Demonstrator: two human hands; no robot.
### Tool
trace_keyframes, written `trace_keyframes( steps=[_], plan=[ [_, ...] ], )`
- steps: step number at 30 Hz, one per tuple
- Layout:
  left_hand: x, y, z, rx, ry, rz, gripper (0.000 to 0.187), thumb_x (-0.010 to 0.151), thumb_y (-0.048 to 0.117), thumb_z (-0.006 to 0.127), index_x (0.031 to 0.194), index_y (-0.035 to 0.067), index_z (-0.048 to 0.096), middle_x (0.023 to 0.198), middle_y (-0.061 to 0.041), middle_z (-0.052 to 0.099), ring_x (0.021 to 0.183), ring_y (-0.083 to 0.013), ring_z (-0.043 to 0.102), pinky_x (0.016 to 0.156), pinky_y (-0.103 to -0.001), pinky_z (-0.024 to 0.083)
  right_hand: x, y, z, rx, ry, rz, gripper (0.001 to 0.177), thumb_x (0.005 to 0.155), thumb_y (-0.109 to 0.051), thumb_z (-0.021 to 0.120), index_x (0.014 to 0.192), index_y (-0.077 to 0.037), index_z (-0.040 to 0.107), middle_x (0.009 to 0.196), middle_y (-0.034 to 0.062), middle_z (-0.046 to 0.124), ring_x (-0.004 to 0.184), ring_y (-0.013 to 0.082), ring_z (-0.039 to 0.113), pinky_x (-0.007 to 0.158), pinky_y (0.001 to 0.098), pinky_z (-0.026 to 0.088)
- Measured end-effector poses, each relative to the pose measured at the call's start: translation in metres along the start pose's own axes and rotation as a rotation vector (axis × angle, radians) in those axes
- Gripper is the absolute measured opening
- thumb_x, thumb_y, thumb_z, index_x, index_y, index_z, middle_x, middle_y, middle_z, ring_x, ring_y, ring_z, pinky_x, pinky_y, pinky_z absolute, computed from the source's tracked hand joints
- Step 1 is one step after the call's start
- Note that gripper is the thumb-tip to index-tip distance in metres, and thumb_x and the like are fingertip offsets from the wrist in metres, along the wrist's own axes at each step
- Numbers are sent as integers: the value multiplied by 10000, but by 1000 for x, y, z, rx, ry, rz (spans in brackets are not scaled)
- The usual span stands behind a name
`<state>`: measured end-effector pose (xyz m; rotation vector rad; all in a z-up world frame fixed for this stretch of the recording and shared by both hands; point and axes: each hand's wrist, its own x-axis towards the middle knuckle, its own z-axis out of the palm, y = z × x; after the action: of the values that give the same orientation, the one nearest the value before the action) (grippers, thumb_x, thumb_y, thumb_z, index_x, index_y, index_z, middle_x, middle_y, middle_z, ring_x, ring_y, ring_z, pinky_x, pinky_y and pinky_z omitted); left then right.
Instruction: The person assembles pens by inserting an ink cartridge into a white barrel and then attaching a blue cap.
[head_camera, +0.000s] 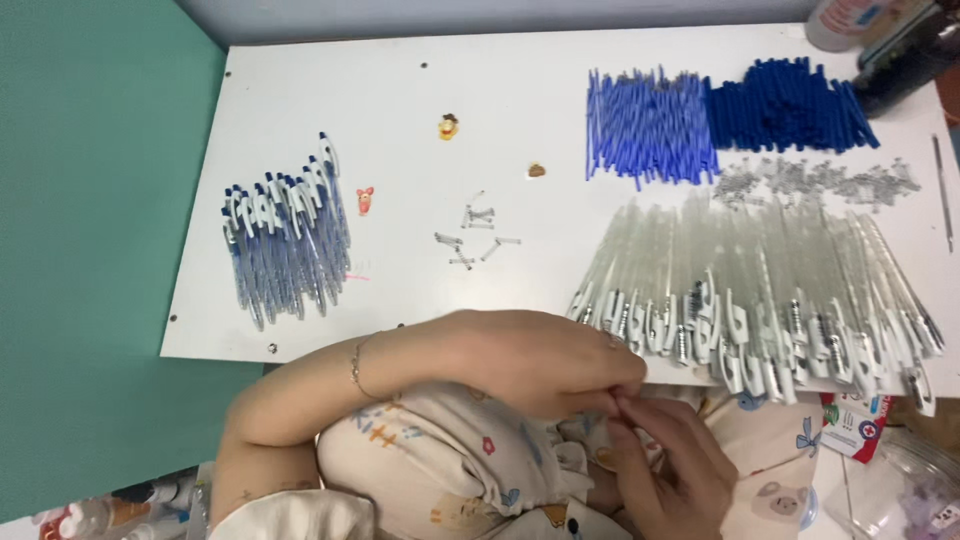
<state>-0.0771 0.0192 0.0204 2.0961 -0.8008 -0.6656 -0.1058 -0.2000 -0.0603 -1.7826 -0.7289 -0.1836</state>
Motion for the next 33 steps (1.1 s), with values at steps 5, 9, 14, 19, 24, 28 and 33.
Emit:
trace_keyframes(
  steps=[5,9,14,19,24,28,33],
  plan=[
    [26,5,-21,-76,101,28,244,1022,194,514,993,73,723,947,-79,806,820,-178,802,803,-259,685,-3,-5,-12,-22,277,172,147,772,130,713,900,59,718,824,194,694,742,250,665,649,283,517],
    [46,-64,-68,351,576,-660,225,1029,257,607,959,56,678,920,-141,724,817,-285,720,638,-429,610,-9,3,-30,26,251,223,69,889,89,713,957,95,705,864,211,680,745,235,643,653,267,496],
    [57,-141,-107,450,828,-883,406,977,425,729,784,85,616,886,-165,699,907,-377,669,648,-518,519,-18,9,-44,43,199,201,68,891,58,694,954,71,717,869,195,702,731,225,664,648,265,532],
    [55,-145,-115,275,826,-1069,102,862,195,640,909,148,718,1011,-106,722,919,-347,685,675,-448,548,-23,24,-52,58,221,139,60,888,29,707,940,59,706,870,182,703,753,209,669,698,247,531],
    [54,-148,-112,317,873,-1043,254,862,183,581,664,55,486,724,-133,617,696,-362,590,552,-451,433,-22,23,-53,77,200,163,70,896,54,706,965,49,712,886,177,700,728,188,672,680,231,532],
    [58,-165,-114,386,833,-1018,379,877,358,779,808,63,551,825,-115,660,836,-343,625,626,-460,494,-18,16,-52,56,164,199,79,896,19,715,973,30,722,889,158,699,703,168,657,599,212,459],
    [45,-190,-116,478,844,-1032,164,775,168,658,784,19,591,819,-198,691,801,-411,660,673,-495,520,-26,38,-50,68,177,173,83,890,38,721,972,23,721,890,161,704,722,170,663,648,209,493]
  ],
)
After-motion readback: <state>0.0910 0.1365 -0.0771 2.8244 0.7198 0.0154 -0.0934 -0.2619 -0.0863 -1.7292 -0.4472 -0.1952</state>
